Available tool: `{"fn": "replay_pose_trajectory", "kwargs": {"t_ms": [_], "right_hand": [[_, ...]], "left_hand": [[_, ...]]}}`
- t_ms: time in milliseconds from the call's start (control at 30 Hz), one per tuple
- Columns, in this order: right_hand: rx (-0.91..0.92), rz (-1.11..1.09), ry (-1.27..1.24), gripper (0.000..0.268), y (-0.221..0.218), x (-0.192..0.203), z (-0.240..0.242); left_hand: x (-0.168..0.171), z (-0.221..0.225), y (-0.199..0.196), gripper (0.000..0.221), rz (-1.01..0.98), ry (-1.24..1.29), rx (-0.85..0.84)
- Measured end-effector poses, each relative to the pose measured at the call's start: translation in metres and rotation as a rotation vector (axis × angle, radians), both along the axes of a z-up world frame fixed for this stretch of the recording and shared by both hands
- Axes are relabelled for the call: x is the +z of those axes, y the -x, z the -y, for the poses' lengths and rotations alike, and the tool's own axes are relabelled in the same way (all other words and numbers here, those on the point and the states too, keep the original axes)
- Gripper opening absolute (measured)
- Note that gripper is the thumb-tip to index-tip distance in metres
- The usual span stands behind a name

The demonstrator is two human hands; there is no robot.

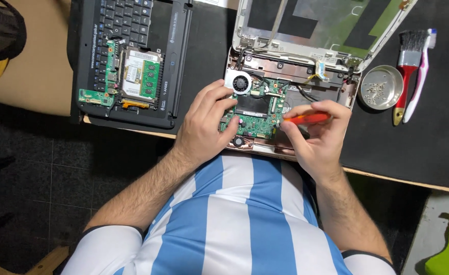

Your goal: Removing the motherboard from a laptop chassis by unscrewing it and disconnecting internal ribbon cables.

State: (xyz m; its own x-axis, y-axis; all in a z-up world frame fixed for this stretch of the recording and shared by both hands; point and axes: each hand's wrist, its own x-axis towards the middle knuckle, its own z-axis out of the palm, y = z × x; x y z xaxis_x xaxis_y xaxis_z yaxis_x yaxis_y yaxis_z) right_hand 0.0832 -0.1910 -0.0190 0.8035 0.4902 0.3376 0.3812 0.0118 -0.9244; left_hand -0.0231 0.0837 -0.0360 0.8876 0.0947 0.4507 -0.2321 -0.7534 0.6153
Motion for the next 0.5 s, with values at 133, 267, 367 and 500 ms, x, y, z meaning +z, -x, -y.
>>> {"fn": "replay_pose_trajectory", "kwargs": {"t_ms": [133,267,367,500], "right_hand": [[0.031,0.075,0.019,0.061,-0.020,0.012,-0.018],[0.007,0.098,0.085,0.046,-0.041,0.022,-0.025],[-0.019,0.113,0.156,0.040,-0.048,0.027,-0.027],[0.035,-0.025,0.203,0.031,-0.048,0.028,-0.024]], "left_hand": [[-0.002,-0.001,0.000,0.029,0.004,-0.050,-0.001],[-0.001,-0.002,0.000,0.036,-0.022,-0.049,-0.017],[0.004,-0.001,-0.004,0.038,-0.047,-0.042,-0.033],[0.001,-0.001,-0.017,0.033,-0.050,-0.018,-0.028]]}}
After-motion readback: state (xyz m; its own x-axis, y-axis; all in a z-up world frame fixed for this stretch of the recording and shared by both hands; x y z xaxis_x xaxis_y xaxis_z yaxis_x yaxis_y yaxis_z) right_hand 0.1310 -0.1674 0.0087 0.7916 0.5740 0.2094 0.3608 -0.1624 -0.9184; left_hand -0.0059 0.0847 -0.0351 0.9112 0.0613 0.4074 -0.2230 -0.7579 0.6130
